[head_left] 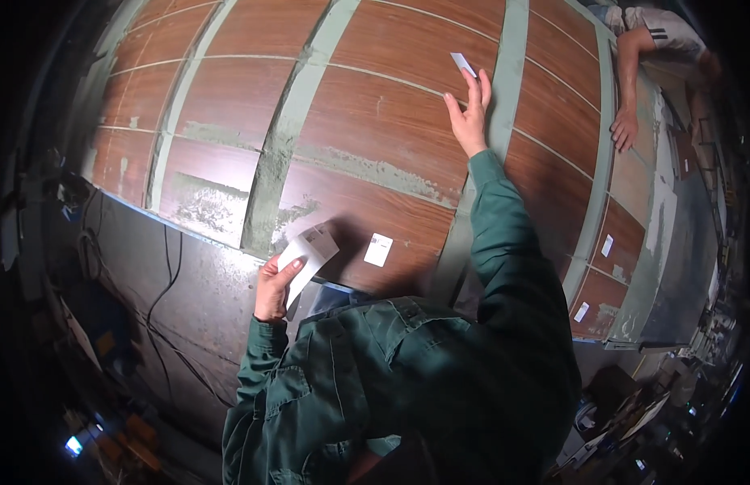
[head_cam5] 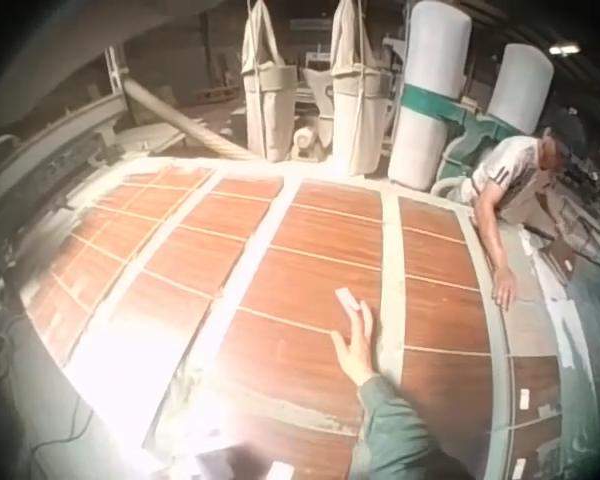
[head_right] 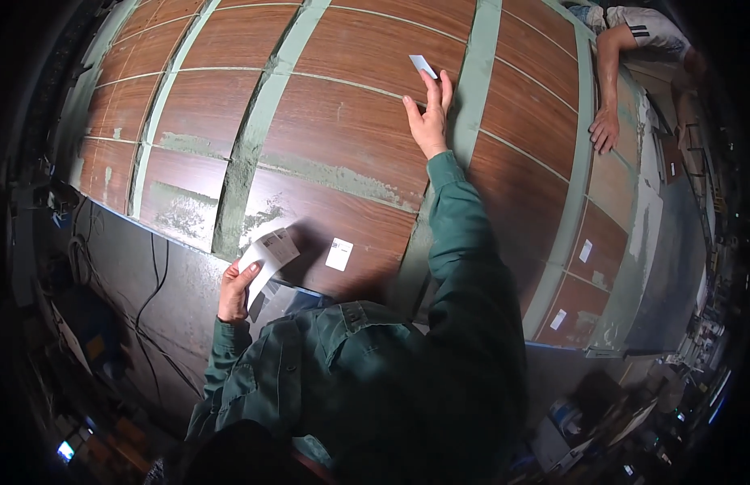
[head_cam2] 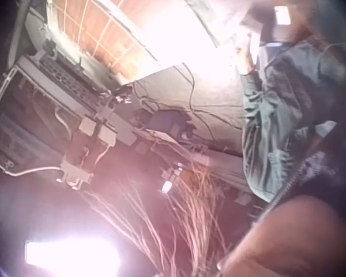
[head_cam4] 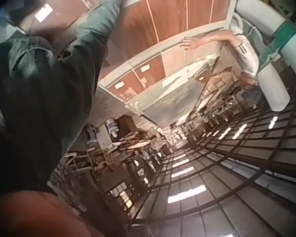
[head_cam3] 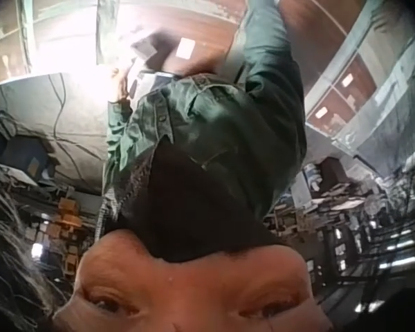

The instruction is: Applying identification labels to wood panels and operating the control interface of a manufacturing machine.

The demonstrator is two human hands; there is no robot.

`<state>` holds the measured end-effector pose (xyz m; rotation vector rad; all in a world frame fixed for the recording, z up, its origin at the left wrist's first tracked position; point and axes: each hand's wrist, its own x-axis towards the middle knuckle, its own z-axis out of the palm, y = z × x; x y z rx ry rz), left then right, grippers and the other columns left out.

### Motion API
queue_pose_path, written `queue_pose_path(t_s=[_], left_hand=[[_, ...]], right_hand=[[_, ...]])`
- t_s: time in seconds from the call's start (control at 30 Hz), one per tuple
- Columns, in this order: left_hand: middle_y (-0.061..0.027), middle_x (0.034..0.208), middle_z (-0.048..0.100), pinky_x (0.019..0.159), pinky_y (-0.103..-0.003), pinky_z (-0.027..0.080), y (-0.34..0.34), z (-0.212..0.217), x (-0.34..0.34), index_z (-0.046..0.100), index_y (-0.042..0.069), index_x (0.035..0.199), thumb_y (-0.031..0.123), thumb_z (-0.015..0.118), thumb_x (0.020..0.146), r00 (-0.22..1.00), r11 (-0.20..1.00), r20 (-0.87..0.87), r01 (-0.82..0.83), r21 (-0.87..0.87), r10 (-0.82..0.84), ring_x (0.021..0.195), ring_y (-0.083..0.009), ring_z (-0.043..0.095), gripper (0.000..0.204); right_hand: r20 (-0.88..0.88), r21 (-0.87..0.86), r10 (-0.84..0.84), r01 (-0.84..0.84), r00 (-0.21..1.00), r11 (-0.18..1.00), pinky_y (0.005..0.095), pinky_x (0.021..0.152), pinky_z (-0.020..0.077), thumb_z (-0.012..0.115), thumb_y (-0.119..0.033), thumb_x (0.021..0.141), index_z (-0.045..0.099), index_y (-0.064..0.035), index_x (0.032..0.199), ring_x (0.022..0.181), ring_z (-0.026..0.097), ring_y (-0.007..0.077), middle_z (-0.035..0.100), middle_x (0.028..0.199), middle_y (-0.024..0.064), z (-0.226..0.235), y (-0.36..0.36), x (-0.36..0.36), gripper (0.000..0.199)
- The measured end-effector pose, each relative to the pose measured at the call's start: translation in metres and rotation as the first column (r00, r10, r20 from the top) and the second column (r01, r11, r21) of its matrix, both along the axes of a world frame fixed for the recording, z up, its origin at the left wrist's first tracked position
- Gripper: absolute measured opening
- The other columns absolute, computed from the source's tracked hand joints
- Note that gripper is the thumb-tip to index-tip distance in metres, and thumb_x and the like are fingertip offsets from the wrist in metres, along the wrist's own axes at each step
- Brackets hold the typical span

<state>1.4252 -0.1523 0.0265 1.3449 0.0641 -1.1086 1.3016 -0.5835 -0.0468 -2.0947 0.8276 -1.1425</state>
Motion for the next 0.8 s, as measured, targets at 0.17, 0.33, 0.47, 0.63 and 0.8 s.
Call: queue_pose_path(t_s=[0.17,0.33,0.47,0.63,0.8], left_hand=[[-0.0086,0.09,0.067,0.077,-0.026,0.047,0.003,-0.003,0.0,0.064,-0.001,0.094,0.004,0.066,0.08,1.0,0.999,-0.011,0.026,-0.038,-0.026,0.081,-0.0133,0.062,0.015],[-0.0083,0.091,0.067,0.078,-0.026,0.047,0.004,0.0,0.003,0.064,-0.001,0.095,0.005,0.066,0.08,0.999,0.998,-0.037,0.037,-0.048,-0.039,0.081,-0.0132,0.062,0.016],[-0.0078,0.091,0.067,0.079,-0.027,0.047,0.01,-0.001,0.004,0.064,-0.001,0.096,0.005,0.066,0.08,0.999,0.999,-0.045,0.008,-0.044,-0.01,0.082,-0.013,0.061,0.018],[-0.0078,0.091,0.067,0.079,-0.027,0.047,0.014,-0.002,0.007,0.064,-0.001,0.096,0.005,0.067,0.08,1.0,0.999,-0.028,0.011,-0.047,-0.013,0.082,-0.0131,0.061,0.017],[-0.0082,0.091,0.067,0.077,-0.026,0.049,0.011,0.005,0.013,0.063,-0.001,0.097,0.007,0.066,0.079,0.999,0.999,0.042,-0.012,-0.051,0.014,0.082,-0.0129,0.062,0.02]], right_hand=[[0.165,0.483,0.291,-0.334,0.942,0.809,0.024,0.085,0.0427,0.061,-0.008,0.084,0.058,-0.0043,0.107,0.1,0.053,0.0114,0.057,0.107,0.0046,0.033,-0.01,-0.013,0.023],[-0.054,0.703,0.669,-0.447,0.742,0.553,0.0222,0.067,0.0451,0.07,-0.013,0.076,0.06,-0.0073,0.093,0.075,0.057,0.0085,0.061,0.082,0.0007,0.038,-0.014,0.016,0.02],[-0.757,0.233,0.317,-0.218,0.572,0.948,0.0406,0.088,0.0344,0.08,-0.025,0.062,0.061,-0.0131,0.092,0.102,0.051,0.0231,0.059,0.097,0.0047,0.028,0.0,0.033,0.037],[-0.723,-0.134,-0.173,0.109,0.669,0.985,0.0485,0.097,0.0227,0.076,-0.05,0.062,0.042,-0.0179,0.126,0.117,0.037,0.0311,0.041,0.126,0.0115,0.005,-0.008,0.022,0.079],[-0.683,-0.235,-0.22,0.075,0.697,0.969,0.0577,0.102,0.0123,0.067,-0.06,0.067,0.038,-0.0103,0.13,0.127,0.028,0.0345,0.029,0.137,0.0176,-0.019,0.047,0.002,0.085]])
